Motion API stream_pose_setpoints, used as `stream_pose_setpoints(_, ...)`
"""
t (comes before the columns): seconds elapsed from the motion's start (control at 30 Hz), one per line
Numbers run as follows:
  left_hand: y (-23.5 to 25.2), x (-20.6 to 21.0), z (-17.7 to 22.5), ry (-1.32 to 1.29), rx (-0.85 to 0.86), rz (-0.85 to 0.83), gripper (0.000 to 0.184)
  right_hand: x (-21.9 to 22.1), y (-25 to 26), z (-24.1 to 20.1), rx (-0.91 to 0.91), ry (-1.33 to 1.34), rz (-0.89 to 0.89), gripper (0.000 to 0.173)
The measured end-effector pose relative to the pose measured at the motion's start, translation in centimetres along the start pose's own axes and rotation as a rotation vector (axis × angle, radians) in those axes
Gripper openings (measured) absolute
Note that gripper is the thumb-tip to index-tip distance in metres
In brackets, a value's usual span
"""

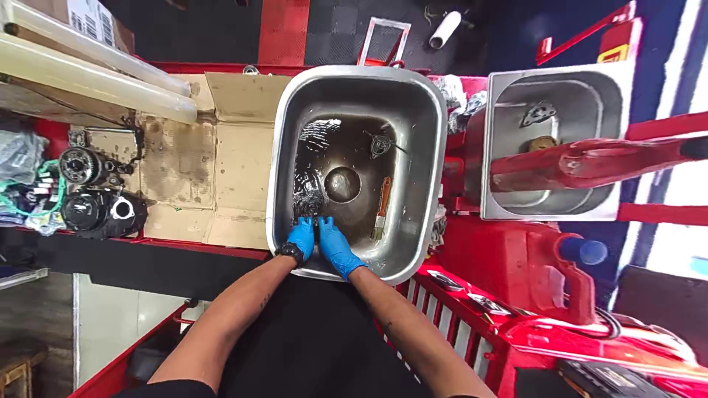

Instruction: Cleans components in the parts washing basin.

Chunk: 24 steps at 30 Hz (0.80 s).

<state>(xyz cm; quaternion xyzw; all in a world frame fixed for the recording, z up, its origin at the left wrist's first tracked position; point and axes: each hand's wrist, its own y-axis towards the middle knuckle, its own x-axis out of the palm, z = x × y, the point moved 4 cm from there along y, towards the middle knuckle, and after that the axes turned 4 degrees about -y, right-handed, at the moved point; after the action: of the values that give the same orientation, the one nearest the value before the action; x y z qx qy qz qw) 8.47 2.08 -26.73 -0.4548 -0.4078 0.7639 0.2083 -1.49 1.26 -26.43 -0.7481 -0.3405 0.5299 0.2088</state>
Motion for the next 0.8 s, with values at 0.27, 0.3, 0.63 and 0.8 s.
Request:
stream_pose_setpoints(0.27,0.8,-0.3,-0.4,0.023,-0.004,0.047,0.061,0.5,0.4,-1.3,-0.111,0.014,0.029,0.051)
stream_pose_setpoints(0.3,1.1,-0.5,-0.4,0.017,-0.008,0.062,0.060,0.4,0.9,-1.3,-0.100,0.027,0.053,0.050)
stream_pose_setpoints(0.63,-0.3,-0.9,-0.6,-0.010,0.030,0.052,0.069,0.3,0.3,-1.1,-0.165,0.096,0.086,0.043)
stream_pose_setpoints(0.8,-2.7,-4.0,-0.5,-0.092,0.162,0.028,0.081,-6.5,-4.0,1.3,-0.159,0.229,-0.003,0.037)
